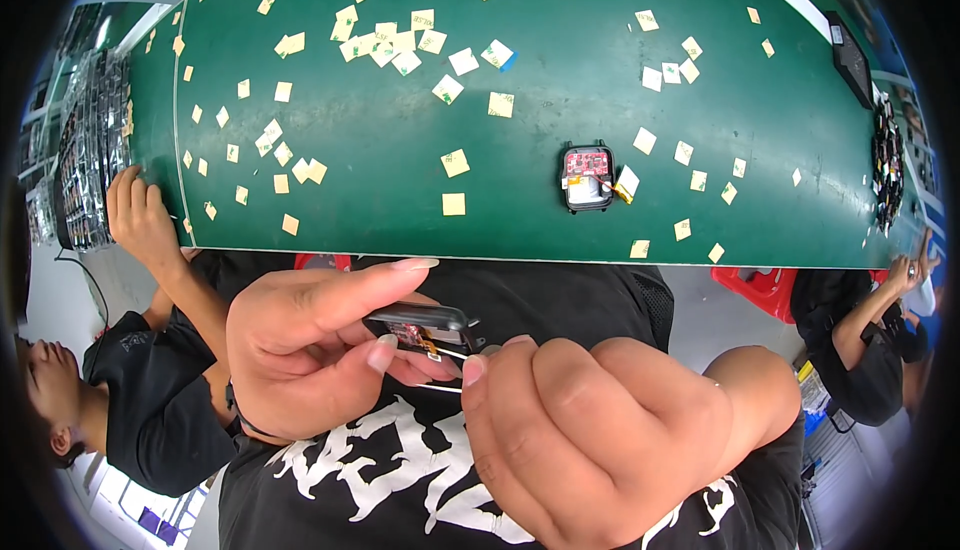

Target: The recorder uses tweezers to assemble small electronic modules, placing components into black casings on a production line workbench.

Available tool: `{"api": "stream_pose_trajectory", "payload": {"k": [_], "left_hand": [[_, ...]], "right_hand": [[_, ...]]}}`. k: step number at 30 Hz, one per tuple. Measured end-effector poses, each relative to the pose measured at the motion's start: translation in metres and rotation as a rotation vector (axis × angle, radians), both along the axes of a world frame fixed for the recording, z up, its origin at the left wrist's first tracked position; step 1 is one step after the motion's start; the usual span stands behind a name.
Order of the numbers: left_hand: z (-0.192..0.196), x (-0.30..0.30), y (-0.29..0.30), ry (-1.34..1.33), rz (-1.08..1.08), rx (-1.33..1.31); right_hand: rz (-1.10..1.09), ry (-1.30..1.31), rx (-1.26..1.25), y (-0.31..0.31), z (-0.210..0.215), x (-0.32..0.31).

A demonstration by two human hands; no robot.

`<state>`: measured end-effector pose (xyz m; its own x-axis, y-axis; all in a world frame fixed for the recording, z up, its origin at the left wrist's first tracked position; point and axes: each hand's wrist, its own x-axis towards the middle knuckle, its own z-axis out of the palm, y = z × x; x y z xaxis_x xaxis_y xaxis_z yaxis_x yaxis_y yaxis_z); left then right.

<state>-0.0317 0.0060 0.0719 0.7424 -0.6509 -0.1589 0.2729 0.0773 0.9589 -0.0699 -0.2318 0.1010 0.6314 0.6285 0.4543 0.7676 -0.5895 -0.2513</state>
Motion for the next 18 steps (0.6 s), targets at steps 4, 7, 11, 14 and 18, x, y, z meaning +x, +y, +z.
{"api": "stream_pose_trajectory", "payload": {"k": [4,7,11,14,18], "left_hand": [[0.0,-0.001,0.0,0.041,0.007,0.042],[0.0,-0.001,-0.001,0.077,0.024,0.034],[0.001,0.003,-0.001,-0.004,0.008,0.014],[0.002,0.004,0.0,0.004,-0.011,0.012],[0.004,0.004,0.0,0.007,-0.002,0.004]], "right_hand": [[0.126,-0.064,-0.059,-0.006,-0.002,0.004],[0.14,-0.112,-0.126,-0.005,-0.001,0.002],[-0.094,-0.064,-0.06,0.004,0.0,-0.007],[-0.124,-0.031,-0.023,0.005,-0.001,-0.007],[-0.141,-0.006,-0.002,0.007,-0.001,-0.009]]}}
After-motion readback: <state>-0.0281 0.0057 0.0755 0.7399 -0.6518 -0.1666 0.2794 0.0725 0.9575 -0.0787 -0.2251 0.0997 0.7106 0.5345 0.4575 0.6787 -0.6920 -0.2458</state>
